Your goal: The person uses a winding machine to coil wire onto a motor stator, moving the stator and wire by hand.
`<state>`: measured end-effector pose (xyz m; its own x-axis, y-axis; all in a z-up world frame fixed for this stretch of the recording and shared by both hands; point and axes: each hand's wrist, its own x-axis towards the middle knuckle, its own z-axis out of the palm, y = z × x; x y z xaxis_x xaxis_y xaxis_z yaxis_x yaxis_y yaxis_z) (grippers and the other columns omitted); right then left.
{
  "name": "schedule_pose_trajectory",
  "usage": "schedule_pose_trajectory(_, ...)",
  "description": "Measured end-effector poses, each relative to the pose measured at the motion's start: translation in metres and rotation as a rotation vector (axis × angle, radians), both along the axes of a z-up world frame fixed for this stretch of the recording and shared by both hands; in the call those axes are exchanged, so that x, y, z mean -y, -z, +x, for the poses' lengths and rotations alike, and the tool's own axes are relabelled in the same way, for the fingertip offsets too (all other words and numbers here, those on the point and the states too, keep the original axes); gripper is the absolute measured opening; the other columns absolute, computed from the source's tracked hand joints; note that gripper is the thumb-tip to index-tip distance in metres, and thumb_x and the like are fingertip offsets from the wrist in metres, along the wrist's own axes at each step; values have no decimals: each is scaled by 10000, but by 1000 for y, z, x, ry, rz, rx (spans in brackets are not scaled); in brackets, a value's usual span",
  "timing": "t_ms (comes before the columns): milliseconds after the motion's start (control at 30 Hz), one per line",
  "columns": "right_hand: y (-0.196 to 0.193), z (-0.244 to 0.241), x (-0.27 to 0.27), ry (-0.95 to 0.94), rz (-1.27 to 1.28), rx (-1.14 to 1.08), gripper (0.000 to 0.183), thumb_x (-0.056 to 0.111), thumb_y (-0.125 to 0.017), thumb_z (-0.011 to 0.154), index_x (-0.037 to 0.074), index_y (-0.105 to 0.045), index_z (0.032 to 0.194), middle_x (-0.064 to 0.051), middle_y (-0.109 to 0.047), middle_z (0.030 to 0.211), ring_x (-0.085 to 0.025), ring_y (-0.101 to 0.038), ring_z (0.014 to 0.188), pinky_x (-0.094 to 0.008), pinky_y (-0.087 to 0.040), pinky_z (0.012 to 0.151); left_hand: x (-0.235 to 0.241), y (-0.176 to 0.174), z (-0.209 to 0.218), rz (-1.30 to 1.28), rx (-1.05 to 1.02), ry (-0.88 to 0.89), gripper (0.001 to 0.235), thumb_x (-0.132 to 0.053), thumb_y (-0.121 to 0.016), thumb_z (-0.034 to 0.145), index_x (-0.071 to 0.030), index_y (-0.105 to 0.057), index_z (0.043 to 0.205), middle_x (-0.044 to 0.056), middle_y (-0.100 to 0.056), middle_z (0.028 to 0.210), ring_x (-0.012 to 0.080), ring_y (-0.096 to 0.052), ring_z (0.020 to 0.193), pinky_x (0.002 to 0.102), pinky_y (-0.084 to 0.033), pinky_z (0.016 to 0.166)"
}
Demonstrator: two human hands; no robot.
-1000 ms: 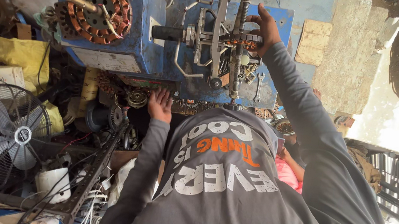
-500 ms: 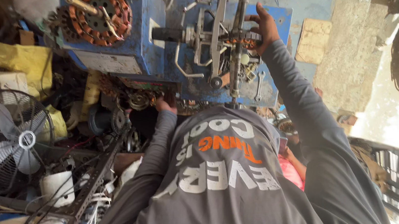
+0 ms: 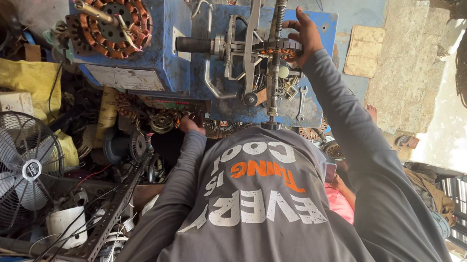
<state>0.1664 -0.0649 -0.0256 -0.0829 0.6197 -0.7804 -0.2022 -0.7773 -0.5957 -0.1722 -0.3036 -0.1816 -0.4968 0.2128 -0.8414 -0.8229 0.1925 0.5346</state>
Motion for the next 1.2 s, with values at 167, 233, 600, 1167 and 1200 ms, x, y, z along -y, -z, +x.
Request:
schedule_pose_trajectory(167, -13, -4, 0, -16, 16, 41, 619, 722, -518, 828, 198, -665, 1124, -172, -359, 1558, -371, -353, 1397, -730, -344, 1023, -10, -10, -33, -15, -174, -69, 397, -272, -458, 1008, 17, -630, 1219, 143, -692, 1219, 253, -671, 972, 442, -557, 899)
schedule_pose_trajectory(233, -20, -7, 3, -34, 67, 82, 634, 698, -541, 819, 195, -645, 1191, -154, -328, 1595, -314, -272, 1488, -788, -277, 1031, -15, -25, -70, -64, -303, -60, 459, -300, -385, 1032, 34, -616, 1247, 164, -684, 1252, 256, -656, 1031, 436, -540, 963)
schedule_pose_trajectory(600, -32, -4, 6, -13, -34, -15, 909, 606, -741, 780, 197, -394, 1514, -329, -427, 1523, -495, -521, 1372, -687, -341, 1119, -74, -115, -265, 307, -723, 600, 1127, -849, -482, 904, -79, -149, 1656, 161, -256, 1682, 354, -295, 1546, 571, -220, 1252)
schedule_pose_trajectory(1167, -62, -10, 10, -207, 29, 60, 714, 569, -687, 810, 270, -517, 1436, -179, -614, 1380, -387, -593, 1265, -698, -368, 1030, -124, -134, -277, 696, -478, 624, 705, -579, -626, 986, -85, -511, 1475, 104, -605, 1409, 274, -620, 1267, 455, -512, 1100)
schedule_pose_trajectory(1200, -60, -11, 9, -209, 34, 64, 711, 568, -687, 811, 270, -522, 1435, -168, -604, 1385, -379, -581, 1269, -698, -376, 1029, -124, -136, -277, 706, -475, 625, 703, -576, -633, 988, -84, -509, 1474, 103, -605, 1410, 269, -625, 1273, 453, -516, 1105)
